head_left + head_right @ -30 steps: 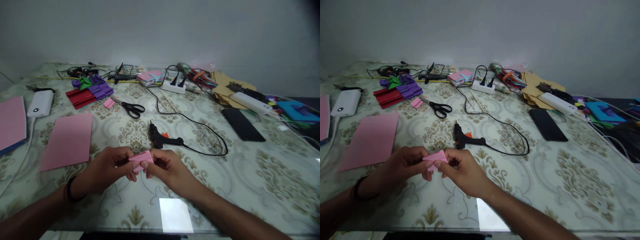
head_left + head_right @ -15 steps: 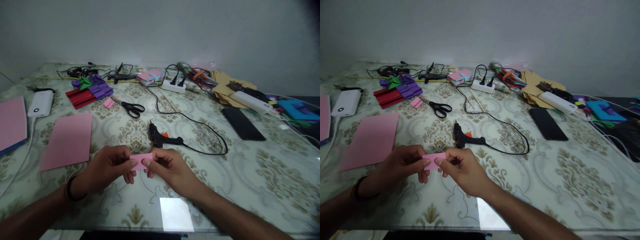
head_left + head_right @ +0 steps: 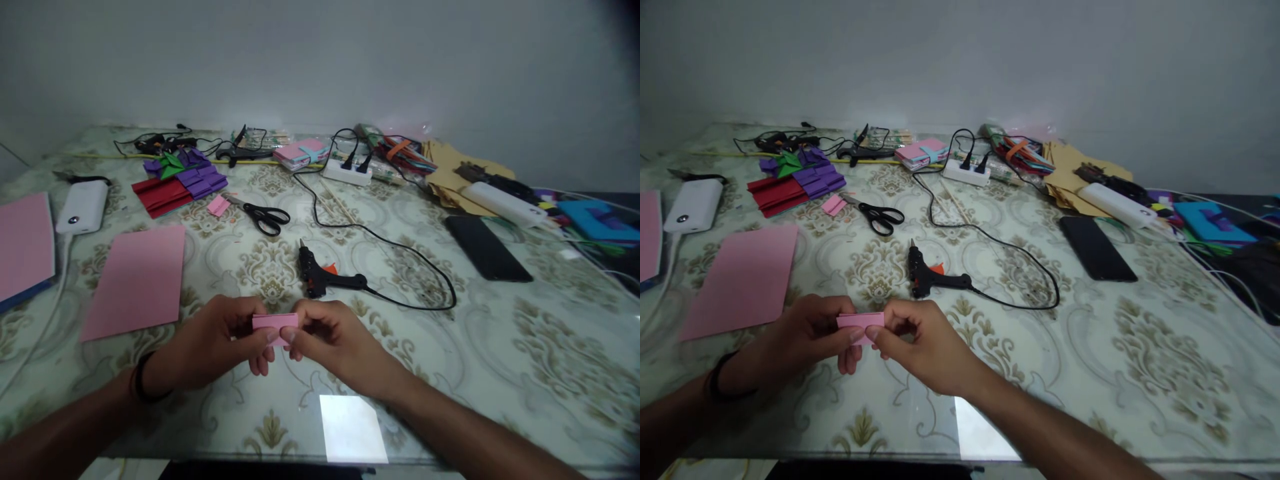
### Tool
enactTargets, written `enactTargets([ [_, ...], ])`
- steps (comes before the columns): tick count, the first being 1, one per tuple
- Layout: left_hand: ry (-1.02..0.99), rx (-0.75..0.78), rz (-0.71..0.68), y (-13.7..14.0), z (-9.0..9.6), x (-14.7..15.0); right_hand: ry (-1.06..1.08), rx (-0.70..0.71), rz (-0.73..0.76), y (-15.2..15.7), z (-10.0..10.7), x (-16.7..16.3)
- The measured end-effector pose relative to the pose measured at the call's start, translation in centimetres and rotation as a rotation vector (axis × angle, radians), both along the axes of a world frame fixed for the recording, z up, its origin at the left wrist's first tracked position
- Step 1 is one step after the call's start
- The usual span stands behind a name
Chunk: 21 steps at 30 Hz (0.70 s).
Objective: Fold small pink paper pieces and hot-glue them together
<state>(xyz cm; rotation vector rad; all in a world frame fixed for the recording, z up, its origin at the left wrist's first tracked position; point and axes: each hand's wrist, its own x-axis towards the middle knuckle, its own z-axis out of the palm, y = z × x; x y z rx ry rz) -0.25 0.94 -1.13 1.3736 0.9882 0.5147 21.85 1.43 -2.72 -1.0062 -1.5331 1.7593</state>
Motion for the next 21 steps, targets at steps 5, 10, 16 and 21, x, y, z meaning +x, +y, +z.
enactTargets([
  [5,-0.016,0.001,-0.008,-0.23,-0.17,0.07,-0.03,0.101,0.02,-0.07,0.0,0.07],
  [10,-0.094,-0.024,0.023,0.11,-0.23,0.16,-0.008,0.071,-0.056,0.04,-0.06,0.22],
  [16,-0.006,0.031,-0.011,-0.17,-0.11,0.08,-0.055,0.071,0.033,-0.02,0.17,0.15],
  [21,0.173,0.171,-0.012,-0.47,-0.13,0.41,-0.099,0.152,0.049,-0.21,0.27,-0.16],
])
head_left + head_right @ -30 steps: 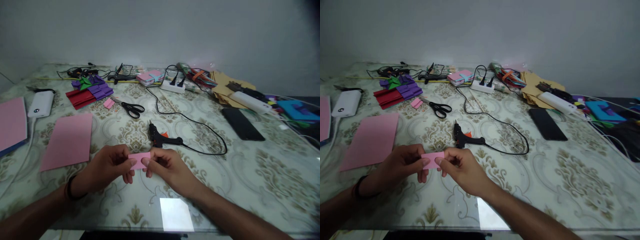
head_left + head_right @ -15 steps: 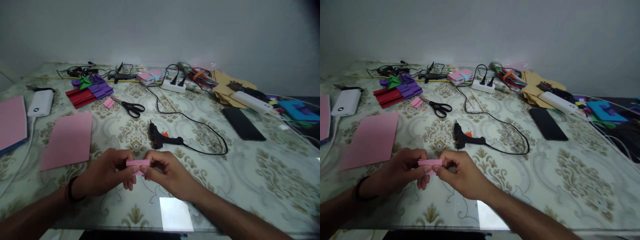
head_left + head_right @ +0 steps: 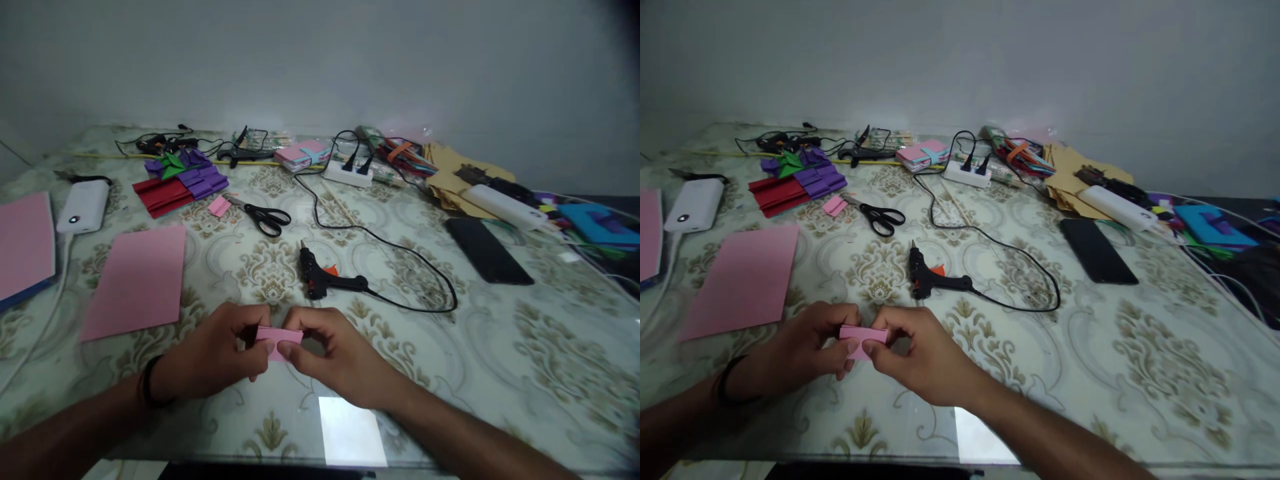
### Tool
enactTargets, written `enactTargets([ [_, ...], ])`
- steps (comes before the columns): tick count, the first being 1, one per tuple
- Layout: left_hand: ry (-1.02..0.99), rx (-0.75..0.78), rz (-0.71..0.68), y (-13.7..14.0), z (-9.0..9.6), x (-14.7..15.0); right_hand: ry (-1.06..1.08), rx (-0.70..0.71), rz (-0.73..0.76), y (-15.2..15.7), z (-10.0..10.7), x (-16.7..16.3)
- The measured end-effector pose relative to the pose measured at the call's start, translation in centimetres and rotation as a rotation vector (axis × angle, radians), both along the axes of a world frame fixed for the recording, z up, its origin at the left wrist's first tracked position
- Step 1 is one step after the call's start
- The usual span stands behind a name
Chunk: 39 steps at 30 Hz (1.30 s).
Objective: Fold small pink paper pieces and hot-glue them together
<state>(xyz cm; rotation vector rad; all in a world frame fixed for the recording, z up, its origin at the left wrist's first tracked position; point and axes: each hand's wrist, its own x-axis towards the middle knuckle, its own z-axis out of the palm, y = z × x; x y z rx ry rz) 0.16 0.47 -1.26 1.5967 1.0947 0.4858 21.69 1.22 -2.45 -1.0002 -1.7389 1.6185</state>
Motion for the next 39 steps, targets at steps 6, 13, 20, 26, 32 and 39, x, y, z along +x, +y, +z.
enactTargets([
  [6,-0.145,-0.075,0.031,0.63,0.0,-0.15,0.051,-0.083,-0.078,0.41,-0.25,0.35],
  [13,-0.135,-0.058,0.025,0.6,0.08,-0.55,0.048,-0.084,-0.074,0.55,-0.18,0.58],
  [20,0.002,0.024,-0.054,0.66,0.55,-0.32,-0.029,0.005,0.012,0.3,0.27,0.5],
  [26,0.058,0.159,-0.05,0.61,0.18,-0.5,-0.05,0.022,0.045,0.19,0.2,0.52],
  [32,-0.061,0.075,-0.031,0.7,0.05,-0.76,-0.011,-0.016,-0.022,0.42,0.15,0.63],
  [39,-0.047,0.119,-0.01,0.88,0.25,-0.66,0.001,0.003,-0.052,0.53,0.39,0.69],
])
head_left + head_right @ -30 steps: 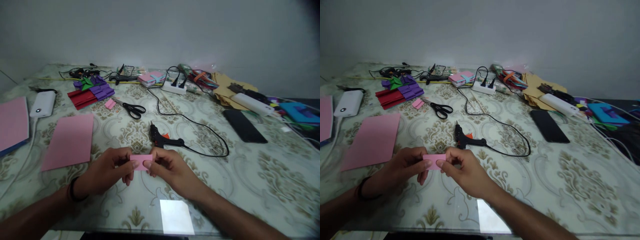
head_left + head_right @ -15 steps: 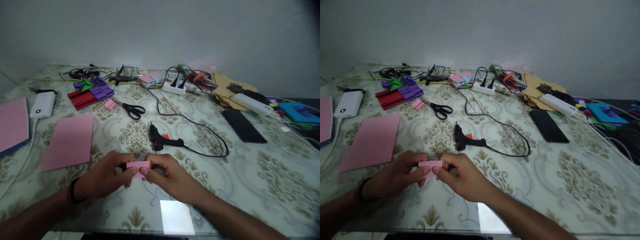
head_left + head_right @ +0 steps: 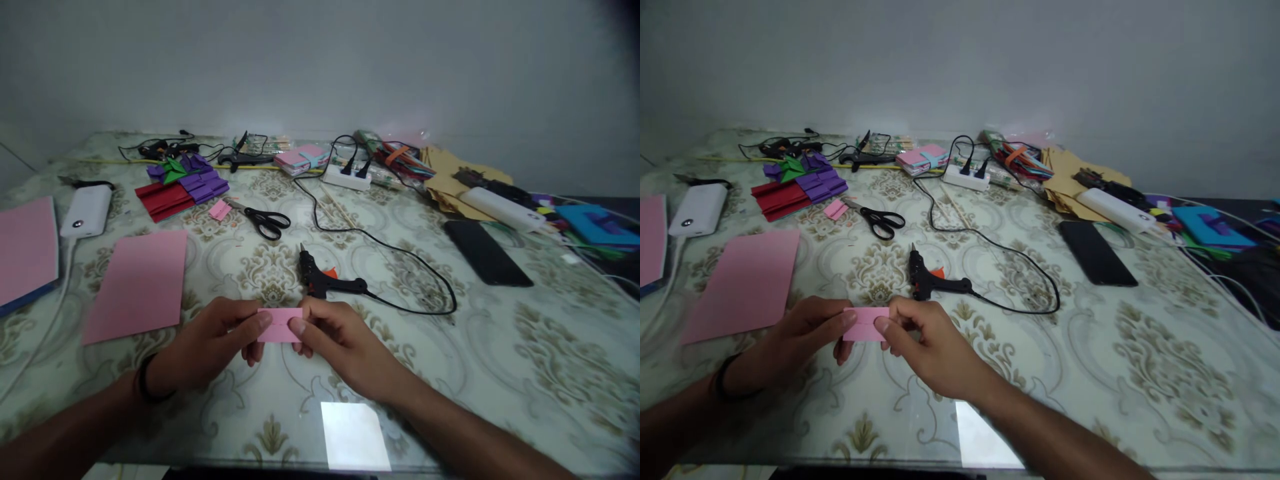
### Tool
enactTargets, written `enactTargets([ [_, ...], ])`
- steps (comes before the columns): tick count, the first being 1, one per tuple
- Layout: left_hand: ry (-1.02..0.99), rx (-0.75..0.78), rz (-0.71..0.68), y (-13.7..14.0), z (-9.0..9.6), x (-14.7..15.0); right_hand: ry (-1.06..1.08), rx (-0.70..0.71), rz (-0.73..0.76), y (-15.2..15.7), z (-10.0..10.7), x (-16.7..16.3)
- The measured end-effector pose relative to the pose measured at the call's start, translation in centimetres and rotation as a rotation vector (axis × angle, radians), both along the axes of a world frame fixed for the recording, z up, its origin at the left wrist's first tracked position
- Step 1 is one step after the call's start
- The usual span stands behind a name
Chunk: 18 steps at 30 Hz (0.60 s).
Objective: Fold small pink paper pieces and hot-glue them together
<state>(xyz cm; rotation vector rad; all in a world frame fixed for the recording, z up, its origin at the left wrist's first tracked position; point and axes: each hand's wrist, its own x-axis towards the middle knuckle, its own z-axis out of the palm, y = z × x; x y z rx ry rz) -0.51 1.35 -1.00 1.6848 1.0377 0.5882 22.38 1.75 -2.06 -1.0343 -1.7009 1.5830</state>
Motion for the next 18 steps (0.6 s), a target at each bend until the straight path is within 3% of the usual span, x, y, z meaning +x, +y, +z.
enactTargets([
  [9,-0.01,0.015,0.063,0.1,0.2,-0.1,0.133,0.108,-0.039,-0.4,-0.8,-0.2],
  [18,-0.035,-0.028,0.063,0.1,0.4,0.1,0.039,0.24,-0.061,-0.3,-0.8,0.0],
])
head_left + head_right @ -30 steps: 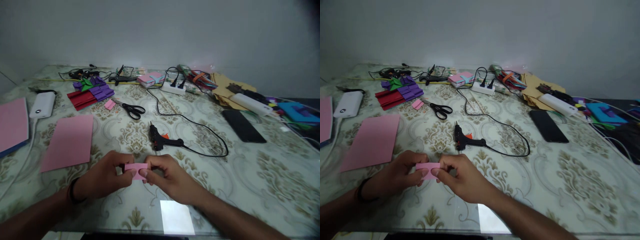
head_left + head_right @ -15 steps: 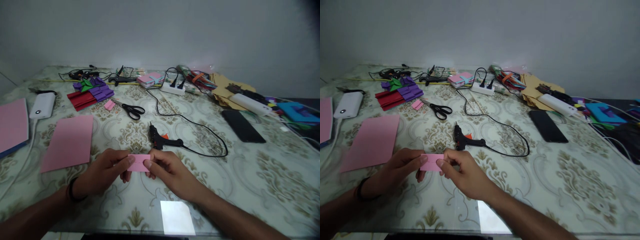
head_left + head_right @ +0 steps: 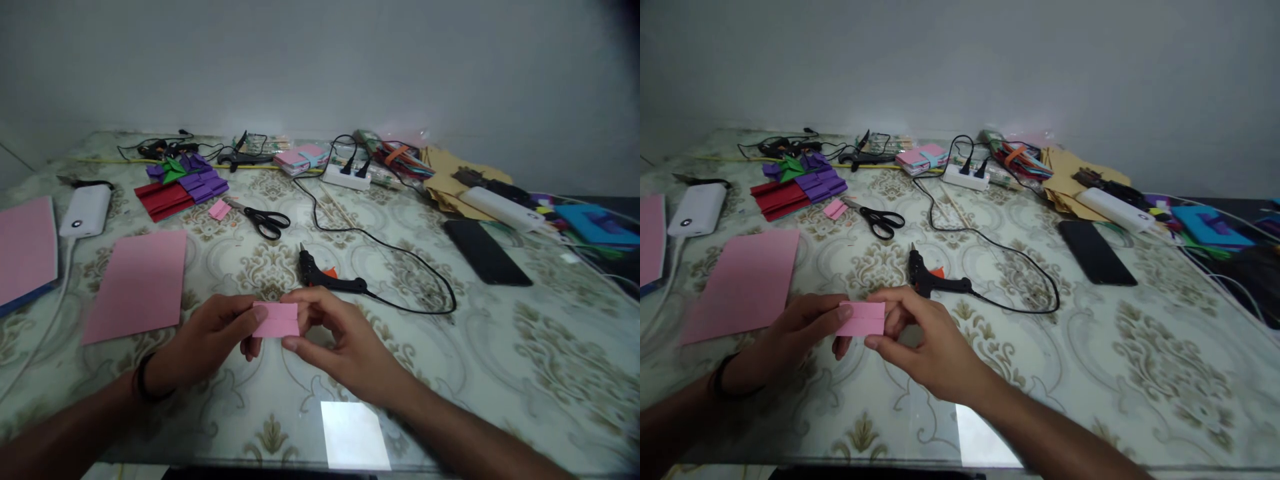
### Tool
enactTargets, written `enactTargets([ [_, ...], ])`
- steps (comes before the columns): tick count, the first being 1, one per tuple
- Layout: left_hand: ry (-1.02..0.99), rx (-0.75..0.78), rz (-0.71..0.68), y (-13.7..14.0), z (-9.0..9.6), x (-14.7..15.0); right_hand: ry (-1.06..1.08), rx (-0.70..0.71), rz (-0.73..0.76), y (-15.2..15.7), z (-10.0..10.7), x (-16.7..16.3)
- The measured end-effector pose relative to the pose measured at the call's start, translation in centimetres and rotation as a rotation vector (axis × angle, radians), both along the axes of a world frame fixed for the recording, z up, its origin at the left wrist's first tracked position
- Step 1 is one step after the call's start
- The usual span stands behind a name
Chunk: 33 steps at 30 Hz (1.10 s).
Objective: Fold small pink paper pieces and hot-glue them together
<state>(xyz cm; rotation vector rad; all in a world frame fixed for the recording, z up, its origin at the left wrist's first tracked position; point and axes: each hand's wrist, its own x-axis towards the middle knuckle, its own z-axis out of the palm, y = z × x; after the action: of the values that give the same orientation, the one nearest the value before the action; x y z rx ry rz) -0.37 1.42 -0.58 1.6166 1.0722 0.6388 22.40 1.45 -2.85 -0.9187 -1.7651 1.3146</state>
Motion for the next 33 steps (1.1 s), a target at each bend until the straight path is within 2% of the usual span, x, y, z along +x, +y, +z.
enactTargets([
  [22,0.054,0.039,-0.025,0.14,-0.63,-0.3,-0.011,0.013,-0.029,-0.02,0.04,-0.03],
  [30,-0.037,-0.044,-0.033,-0.01,0.37,0.04,0.022,0.042,-0.031,-0.02,-0.15,0.0],
  [33,-0.078,-0.079,-0.048,0.03,0.15,0.14,0.038,0.039,-0.035,0.03,-0.06,-0.02],
])
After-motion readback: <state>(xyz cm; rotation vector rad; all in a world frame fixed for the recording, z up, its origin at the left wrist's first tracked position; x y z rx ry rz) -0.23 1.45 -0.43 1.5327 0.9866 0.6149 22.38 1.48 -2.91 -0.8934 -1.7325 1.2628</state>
